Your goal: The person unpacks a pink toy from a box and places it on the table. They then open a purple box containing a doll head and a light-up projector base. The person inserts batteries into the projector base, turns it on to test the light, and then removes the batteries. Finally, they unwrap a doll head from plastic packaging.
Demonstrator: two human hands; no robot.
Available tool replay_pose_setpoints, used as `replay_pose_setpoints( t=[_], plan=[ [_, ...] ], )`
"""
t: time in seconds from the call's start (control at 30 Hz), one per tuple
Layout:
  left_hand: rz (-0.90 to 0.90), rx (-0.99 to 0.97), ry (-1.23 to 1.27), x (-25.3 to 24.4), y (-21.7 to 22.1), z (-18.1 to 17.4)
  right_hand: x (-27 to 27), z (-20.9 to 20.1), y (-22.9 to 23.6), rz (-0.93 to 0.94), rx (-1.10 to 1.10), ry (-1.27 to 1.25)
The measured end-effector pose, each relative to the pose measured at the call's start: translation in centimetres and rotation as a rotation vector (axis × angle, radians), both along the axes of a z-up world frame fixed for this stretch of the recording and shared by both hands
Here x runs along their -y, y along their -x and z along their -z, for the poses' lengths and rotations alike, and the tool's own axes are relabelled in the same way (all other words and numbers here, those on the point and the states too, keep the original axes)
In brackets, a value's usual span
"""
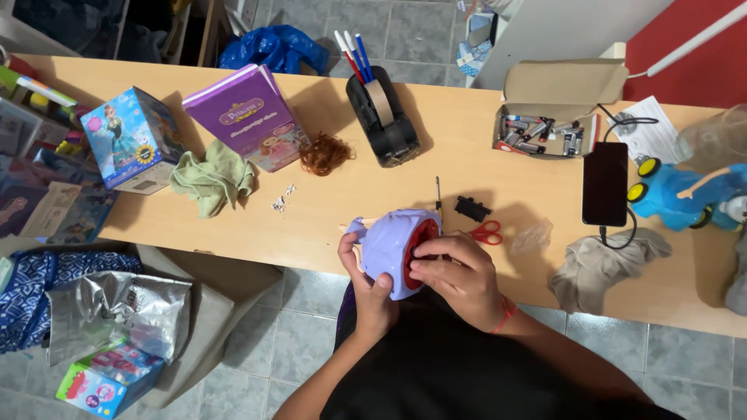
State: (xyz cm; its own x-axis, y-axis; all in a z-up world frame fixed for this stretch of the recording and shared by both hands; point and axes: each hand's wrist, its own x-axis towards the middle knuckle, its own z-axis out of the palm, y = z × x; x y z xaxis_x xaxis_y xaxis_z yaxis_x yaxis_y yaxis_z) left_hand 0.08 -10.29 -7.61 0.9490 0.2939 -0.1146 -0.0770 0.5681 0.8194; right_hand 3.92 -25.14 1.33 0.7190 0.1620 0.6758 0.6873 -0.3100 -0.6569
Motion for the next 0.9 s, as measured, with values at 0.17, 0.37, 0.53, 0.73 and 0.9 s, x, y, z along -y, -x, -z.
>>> replay_pose_setpoints(
  t=[0.17, 0.37, 0.53, 0.73, 0.9],
  plan=[
    [-0.024, 0.030, -0.006, 0.1, -0.1, 0.4, -0.1, -0.5, 0.0, 0.044, -0.265, -0.067],
    [-0.010, 0.051, -0.050, 0.0, -0.2, -0.3, 0.2, 4.9, 0.5, 0.054, -0.652, -0.301],
    [0.041, 0.067, -0.081, -0.2, -0.4, -0.4, -0.6, 2.1, -0.9, -0.040, -0.788, -0.431],
    [0.080, 0.064, -0.043, 0.8, -1.5, -3.6, -0.5, 1.7, -2.2, -0.151, -0.751, -0.486],
    [0.112, 0.084, 0.094, 0.9, -2.4, -3.1, 1.2, 1.5, -2.9, -0.104, -0.819, -0.527]
  ],
)
